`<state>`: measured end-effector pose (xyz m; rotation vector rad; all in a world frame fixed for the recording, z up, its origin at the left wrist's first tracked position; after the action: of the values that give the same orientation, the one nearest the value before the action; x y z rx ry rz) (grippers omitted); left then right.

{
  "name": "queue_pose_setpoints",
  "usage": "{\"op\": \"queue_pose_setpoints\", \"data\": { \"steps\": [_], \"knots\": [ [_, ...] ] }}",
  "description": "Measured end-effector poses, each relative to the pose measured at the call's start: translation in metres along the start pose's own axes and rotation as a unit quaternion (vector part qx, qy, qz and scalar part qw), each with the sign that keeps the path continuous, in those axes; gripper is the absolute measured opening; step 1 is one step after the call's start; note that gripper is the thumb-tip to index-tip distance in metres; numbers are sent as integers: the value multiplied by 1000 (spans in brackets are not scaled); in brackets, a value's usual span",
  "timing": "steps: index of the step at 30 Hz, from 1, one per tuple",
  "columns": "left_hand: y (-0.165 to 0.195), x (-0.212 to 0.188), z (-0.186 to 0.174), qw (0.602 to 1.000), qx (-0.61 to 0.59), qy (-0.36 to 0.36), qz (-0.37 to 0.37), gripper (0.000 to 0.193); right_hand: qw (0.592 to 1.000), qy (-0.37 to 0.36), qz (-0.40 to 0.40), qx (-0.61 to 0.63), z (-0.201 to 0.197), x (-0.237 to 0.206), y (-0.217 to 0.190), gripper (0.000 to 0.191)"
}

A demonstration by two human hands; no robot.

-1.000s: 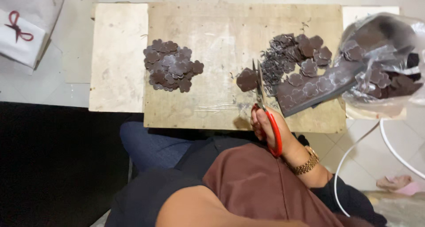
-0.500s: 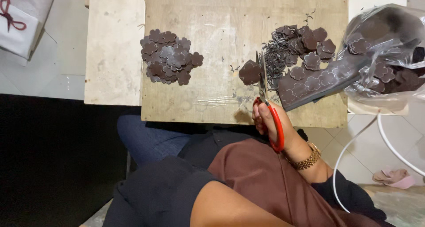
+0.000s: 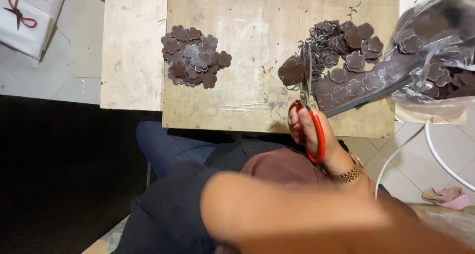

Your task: The person uses red-handled scissors to cut flower-shaped pieces from a dark brown sheet of material. They trim the edges of each piece, then place the finished shapes into a pile on the table. The process is repeated for multiple pieces.

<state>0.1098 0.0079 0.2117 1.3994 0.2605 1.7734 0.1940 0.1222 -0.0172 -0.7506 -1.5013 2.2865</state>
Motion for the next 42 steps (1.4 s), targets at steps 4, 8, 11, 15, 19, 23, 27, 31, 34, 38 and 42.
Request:
{"op": "queue_pose_setpoints", "data": {
  "steps": [4, 8, 11, 15, 19, 23, 27, 31, 34, 38, 42],
  "knots": [
    [-25, -10, -80, 947, 164, 276, -7, 20, 999, 19, -44, -1, 1, 6, 0, 47],
    [-64, -31, -151, 840, 309, 444, -46, 26, 998, -6, -23, 50, 1, 4, -4, 45],
    [-95, -51, -159, 858, 188, 435, -197, 24, 999, 9, -45, 27, 5, 3, -9, 44],
    [-108, -59, -156, 865, 170, 387, -269, 22, 998, 24, -61, 16, 11, 1, -16, 43],
    [-103, -59, -157, 854, 128, 411, -293, 19, 998, 28, -60, 3, 12, -2, -20, 41],
    [-100, -58, -157, 851, 143, 418, -284, 16, 999, 21, -39, 3, 11, -6, -22, 42],
    [-99, -57, -162, 863, 118, 406, -277, 15, 998, 16, -48, -21, 11, -4, -25, 45],
    [-100, -60, -164, 852, 129, 410, -299, 15, 998, 5, -61, -28, 10, -4, -26, 47],
    [-98, -59, -164, 842, 135, 418, -313, 15, 998, 1, -53, -23, 8, -4, -26, 46],
    [-96, -56, -163, 846, 121, 415, -310, 14, 999, 1, -39, 6, 8, -3, -23, 45],
    [-95, -56, -163, 839, 135, 417, -321, 15, 999, 1, -39, 0, 8, -3, -23, 47]
  ]
}}
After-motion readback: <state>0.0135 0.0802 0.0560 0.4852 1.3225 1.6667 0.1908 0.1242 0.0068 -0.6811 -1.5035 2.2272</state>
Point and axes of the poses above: each hand's wrist, its own x-axis towards the middle knuckle, its own z-axis out of the palm, y = z × x, the point moved 2 cm from there along x, towards the middle knuckle, and after that the axes turned 6 degrees about y, right-handed, at the moved point
